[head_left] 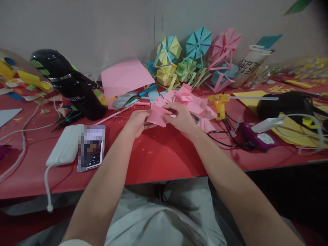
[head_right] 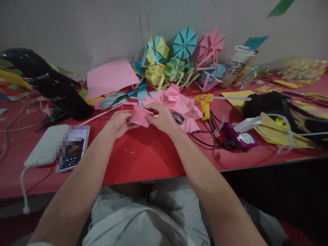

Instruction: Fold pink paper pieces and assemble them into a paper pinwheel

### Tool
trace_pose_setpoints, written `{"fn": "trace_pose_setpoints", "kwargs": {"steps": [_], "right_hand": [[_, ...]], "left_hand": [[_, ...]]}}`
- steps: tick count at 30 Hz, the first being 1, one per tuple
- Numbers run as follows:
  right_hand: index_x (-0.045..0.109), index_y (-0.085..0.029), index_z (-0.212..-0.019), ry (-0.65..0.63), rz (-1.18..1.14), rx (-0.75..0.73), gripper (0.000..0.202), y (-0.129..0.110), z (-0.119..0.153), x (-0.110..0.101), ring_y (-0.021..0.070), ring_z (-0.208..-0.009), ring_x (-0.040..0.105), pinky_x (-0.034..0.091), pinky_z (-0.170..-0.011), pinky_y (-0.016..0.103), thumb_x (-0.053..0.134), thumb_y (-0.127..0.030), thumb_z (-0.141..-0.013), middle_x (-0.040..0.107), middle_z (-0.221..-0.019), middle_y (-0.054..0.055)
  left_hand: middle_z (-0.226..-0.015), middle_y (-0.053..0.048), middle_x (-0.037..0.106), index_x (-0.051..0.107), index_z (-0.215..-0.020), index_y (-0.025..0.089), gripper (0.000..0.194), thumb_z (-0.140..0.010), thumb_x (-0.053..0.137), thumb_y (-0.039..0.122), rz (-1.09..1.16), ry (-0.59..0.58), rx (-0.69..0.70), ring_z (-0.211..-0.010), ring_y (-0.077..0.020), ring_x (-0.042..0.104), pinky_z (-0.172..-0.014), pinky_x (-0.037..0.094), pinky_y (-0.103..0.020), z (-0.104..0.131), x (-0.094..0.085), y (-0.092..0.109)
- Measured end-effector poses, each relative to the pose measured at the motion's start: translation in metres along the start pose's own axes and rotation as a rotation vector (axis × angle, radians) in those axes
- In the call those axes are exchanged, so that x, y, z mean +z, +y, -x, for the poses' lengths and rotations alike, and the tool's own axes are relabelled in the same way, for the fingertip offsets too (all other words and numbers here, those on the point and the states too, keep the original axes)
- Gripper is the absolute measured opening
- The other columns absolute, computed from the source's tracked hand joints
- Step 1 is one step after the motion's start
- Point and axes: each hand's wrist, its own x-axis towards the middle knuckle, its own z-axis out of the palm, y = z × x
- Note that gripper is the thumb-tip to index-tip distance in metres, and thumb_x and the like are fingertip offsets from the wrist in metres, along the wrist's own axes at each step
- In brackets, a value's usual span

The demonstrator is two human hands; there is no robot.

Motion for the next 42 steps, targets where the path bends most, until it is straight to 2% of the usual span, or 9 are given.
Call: {"fn": "trace_pose_setpoints", "kwargs": {"steps": [4, 9, 15, 17, 20, 25, 30, 33, 42], "right_hand": [[0.074, -0.021, -0.097, -0.051, 0.02, -0.067, 0.032, 0.001, 0.0, 0.002, 0.0179, -0.091, 0.065, 0.054, -0.077, 0.031, 0.057, -0.011, -0.072, 0.07, -0.105, 0.006], [0.076, -0.025, -0.1, -0.109, 0.067, -0.066, 0.039, 0.002, 0.001, 0.002, 0.0205, -0.102, 0.063, 0.055, -0.081, 0.034, 0.053, -0.008, -0.073, 0.066, -0.115, 0.007], [0.074, -0.025, -0.102, -0.171, 0.072, -0.091, 0.041, -0.002, 0.003, 0.002, 0.0219, -0.113, 0.059, 0.051, -0.092, 0.038, 0.054, -0.007, -0.071, 0.062, -0.123, 0.008], [0.072, -0.024, -0.102, -0.194, -0.023, -0.035, 0.033, -0.005, 0.003, 0.001, 0.0214, -0.109, 0.061, 0.052, -0.088, 0.037, 0.056, -0.013, -0.075, 0.063, -0.12, 0.009], [0.067, -0.019, -0.101, -0.147, -0.141, 0.1, 0.023, -0.009, 0.001, -0.001, 0.0172, -0.087, 0.063, 0.053, -0.076, 0.033, 0.059, -0.026, -0.082, 0.067, -0.103, 0.008], [0.06, -0.017, -0.079, -0.14, -0.19, 0.218, 0.025, -0.006, -0.002, -0.002, 0.012, -0.064, 0.054, 0.047, -0.063, 0.028, 0.067, -0.041, -0.08, 0.06, -0.072, 0.001], [0.056, -0.018, -0.074, -0.1, -0.287, 0.301, 0.037, -0.006, -0.003, -0.002, 0.0118, -0.063, 0.054, 0.048, -0.062, 0.027, 0.075, -0.05, -0.072, 0.057, -0.068, 0.0], [0.058, -0.018, -0.072, -0.1, -0.304, 0.318, 0.038, -0.011, -0.002, -0.003, 0.0122, -0.064, 0.055, 0.05, -0.063, 0.028, 0.073, -0.053, -0.073, 0.056, -0.069, 0.0], [0.059, -0.019, -0.07, -0.012, -0.328, 0.311, 0.041, -0.015, -0.002, -0.001, 0.0126, -0.064, 0.055, 0.051, -0.059, 0.027, 0.071, -0.058, -0.073, 0.057, -0.068, 0.0]], "left_hand": [[-0.076, -0.006, 0.07, 0.064, -0.077, 0.016, 0.008, -0.081, 0.061, 0.022, 0.03, 0.018, 0.008, -0.073, -0.0185, 0.07, -0.08, 0.06, -0.039, -0.003, -0.002, 0.0], [-0.08, -0.009, 0.072, 0.066, -0.079, 0.018, 0.031, -0.085, 0.06, 0.048, 0.001, -0.072, 0.065, -0.077, -0.0217, 0.071, -0.074, 0.06, -0.039, -0.006, -0.005, 0.0], [-0.079, -0.006, 0.072, 0.069, -0.082, 0.014, 0.008, -0.076, 0.066, 0.019, -0.181, -0.093, 0.214, -0.077, -0.0183, 0.069, -0.077, 0.058, -0.036, -0.006, -0.008, -0.006], [-0.081, -0.006, 0.072, 0.068, -0.086, 0.014, 0.012, -0.076, 0.064, 0.017, -0.277, -0.089, 0.299, -0.077, -0.0184, 0.069, -0.077, 0.057, -0.037, -0.008, -0.009, -0.008], [-0.09, -0.008, 0.072, 0.068, -0.092, 0.014, 0.019, -0.074, 0.066, 0.016, -0.425, -0.086, 0.464, -0.083, -0.0193, 0.068, -0.08, 0.055, -0.035, -0.01, -0.009, -0.009], [-0.103, -0.009, 0.073, 0.07, -0.096, 0.016, 0.027, -0.07, 0.073, 0.022, -0.473, -0.033, 0.638, -0.099, -0.0213, 0.067, -0.085, 0.053, -0.033, -0.009, -0.008, -0.007], [-0.092, -0.008, 0.075, 0.072, -0.093, 0.015, 0.031, -0.067, 0.077, 0.03, -0.335, -0.007, 0.637, -0.087, -0.02, 0.069, -0.08, 0.057, -0.033, -0.009, -0.008, -0.007], [-0.083, -0.007, 0.074, 0.073, -0.086, 0.014, 0.029, -0.065, 0.08, 0.033, -0.334, 0.004, 0.629, -0.079, -0.0193, 0.069, -0.074, 0.058, -0.032, -0.008, -0.007, -0.006], [-0.081, -0.006, 0.074, 0.072, -0.083, 0.015, 0.028, -0.065, 0.08, 0.035, -0.333, -0.031, 0.582, -0.079, -0.0192, 0.07, -0.075, 0.059, -0.034, -0.005, -0.005, -0.007]]}}
